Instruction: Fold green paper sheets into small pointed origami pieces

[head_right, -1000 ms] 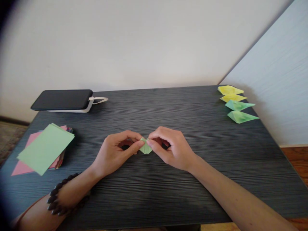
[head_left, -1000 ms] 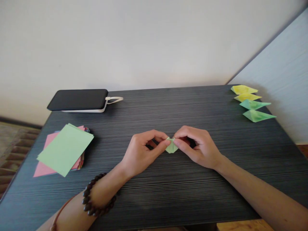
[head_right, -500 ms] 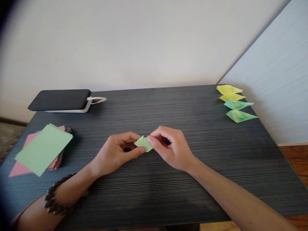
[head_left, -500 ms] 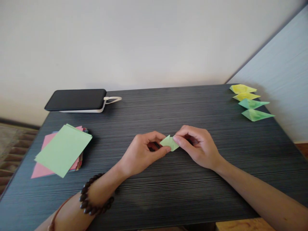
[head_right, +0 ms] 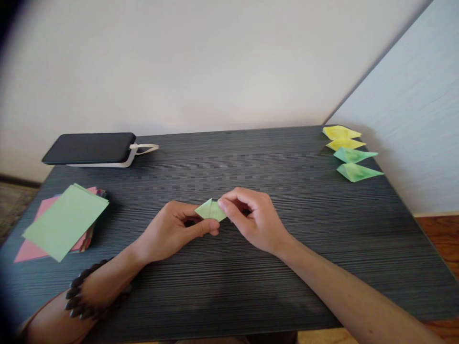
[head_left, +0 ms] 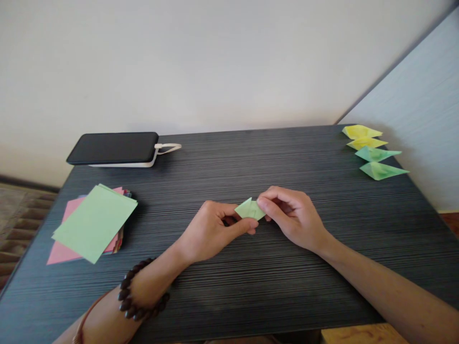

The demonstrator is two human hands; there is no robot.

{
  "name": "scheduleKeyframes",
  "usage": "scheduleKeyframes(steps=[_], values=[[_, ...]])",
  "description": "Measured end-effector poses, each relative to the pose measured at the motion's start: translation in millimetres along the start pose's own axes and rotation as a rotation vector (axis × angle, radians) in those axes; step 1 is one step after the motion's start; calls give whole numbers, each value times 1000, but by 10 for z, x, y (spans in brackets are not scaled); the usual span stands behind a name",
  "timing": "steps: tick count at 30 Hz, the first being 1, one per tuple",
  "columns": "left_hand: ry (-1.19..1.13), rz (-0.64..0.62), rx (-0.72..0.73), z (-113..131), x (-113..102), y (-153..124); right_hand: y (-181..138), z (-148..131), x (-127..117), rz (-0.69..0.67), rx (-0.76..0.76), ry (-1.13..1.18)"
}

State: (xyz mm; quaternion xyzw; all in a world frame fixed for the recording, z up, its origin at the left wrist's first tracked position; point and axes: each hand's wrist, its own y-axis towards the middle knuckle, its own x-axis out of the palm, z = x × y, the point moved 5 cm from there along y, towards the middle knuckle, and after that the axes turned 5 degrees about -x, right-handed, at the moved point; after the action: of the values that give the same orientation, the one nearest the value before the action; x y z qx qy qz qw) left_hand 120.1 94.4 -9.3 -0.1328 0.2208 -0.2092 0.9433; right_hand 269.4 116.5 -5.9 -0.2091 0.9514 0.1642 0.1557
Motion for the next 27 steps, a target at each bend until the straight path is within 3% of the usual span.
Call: scheduleKeyframes(steps=[5,8,14,27], values=[[33,12,1,27,-8,-14,20,-5,-35,-11,-9,-69],[58,51,78,80,-32,-13,39,-38,-75,-38,-94,-182],[49,225,160,47,-92,7,8,-102,-32,-133,-271,-277],[67,277,255,63,-136,18,19,-103,-29,-143,-289,-299]])
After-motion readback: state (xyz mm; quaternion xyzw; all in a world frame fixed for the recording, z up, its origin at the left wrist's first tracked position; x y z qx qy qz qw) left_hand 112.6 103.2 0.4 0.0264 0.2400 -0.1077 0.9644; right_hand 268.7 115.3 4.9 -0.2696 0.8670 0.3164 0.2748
